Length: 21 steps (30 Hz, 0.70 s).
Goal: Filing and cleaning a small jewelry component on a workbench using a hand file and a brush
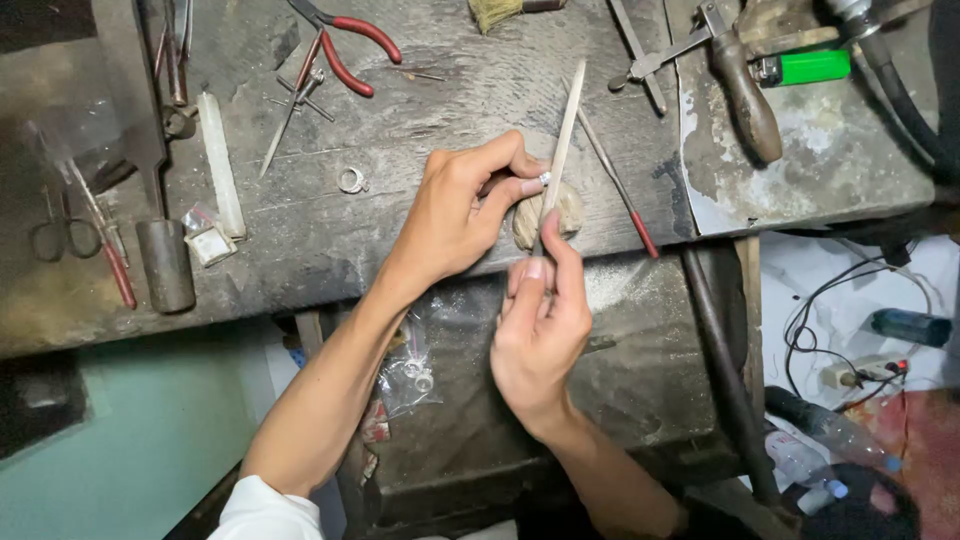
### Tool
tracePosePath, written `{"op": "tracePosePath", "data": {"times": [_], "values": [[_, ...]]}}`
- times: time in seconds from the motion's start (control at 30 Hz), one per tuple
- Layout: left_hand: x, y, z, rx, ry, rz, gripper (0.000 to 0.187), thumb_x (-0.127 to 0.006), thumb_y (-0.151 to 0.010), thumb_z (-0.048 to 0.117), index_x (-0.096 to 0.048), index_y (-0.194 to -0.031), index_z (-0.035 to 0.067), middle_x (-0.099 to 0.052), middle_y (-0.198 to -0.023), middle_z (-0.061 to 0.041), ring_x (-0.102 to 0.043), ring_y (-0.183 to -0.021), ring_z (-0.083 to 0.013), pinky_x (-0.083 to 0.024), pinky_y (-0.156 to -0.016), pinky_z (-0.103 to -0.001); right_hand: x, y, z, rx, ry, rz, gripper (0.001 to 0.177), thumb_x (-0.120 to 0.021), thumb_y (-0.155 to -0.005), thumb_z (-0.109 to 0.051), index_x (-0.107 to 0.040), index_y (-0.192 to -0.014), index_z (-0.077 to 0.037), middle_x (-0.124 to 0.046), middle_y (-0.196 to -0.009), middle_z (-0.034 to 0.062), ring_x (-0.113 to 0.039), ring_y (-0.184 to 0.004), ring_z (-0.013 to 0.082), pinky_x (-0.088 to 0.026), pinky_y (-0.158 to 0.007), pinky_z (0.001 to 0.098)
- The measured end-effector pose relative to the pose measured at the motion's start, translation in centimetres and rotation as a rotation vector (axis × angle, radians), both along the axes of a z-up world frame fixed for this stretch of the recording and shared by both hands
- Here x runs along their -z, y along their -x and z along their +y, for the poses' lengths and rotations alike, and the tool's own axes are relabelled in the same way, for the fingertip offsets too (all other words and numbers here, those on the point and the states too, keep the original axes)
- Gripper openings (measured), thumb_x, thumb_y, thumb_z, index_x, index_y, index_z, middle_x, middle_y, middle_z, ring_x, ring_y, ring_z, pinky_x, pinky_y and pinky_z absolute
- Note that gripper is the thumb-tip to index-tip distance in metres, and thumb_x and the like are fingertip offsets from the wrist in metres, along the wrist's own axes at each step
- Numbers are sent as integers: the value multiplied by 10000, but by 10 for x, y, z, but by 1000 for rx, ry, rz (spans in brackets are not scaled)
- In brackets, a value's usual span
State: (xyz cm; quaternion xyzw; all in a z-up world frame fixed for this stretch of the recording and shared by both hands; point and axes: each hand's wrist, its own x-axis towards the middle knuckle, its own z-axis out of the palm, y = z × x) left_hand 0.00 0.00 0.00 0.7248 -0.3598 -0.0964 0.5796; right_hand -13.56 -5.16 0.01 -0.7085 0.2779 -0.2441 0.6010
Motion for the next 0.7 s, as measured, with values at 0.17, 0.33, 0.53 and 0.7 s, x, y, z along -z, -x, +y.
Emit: {"op": "tracePosePath", "data": {"times": [0.17,0.33,0.53,0.7], "values": [[-6,1,0,31,25,51,125,-538,-985,-23,-499,-888,46,-787,-978,-122,-741,-1149,-250,-561,-788,-249,31,62,26,59,38,-24,355,-440,-1068,-63,-538,-1392,44,-594,-789,79,-383,-469,41,-346,-427,191],[-1,-1,1,19,15,-6,135,-609,-980,14,-519,-882,37,-774,-963,-101,-762,-1068,-236,-577,-795,-287,25,21,13,42,144,-83,351,-466,-1063,-39,-550,-1385,74,-588,-764,101,-478,-564,105,-391,-514,246],[-6,0,-1,21,29,51,150,-599,-996,-6,-517,-884,51,-777,-943,-85,-752,-1136,-229,-550,-763,-234,14,33,13,54,-16,-132,385,-439,-1059,-2,-495,-1437,39,-509,-783,65,-467,-618,92,-423,-519,205],[1,-1,0,8,9,2,132,-603,-984,32,-519,-883,44,-760,-927,-69,-766,-1032,-208,-538,-765,-276,40,49,28,4,148,-55,356,-462,-1048,-6,-523,-1386,88,-546,-733,89,-497,-588,110,-413,-517,240]]}}
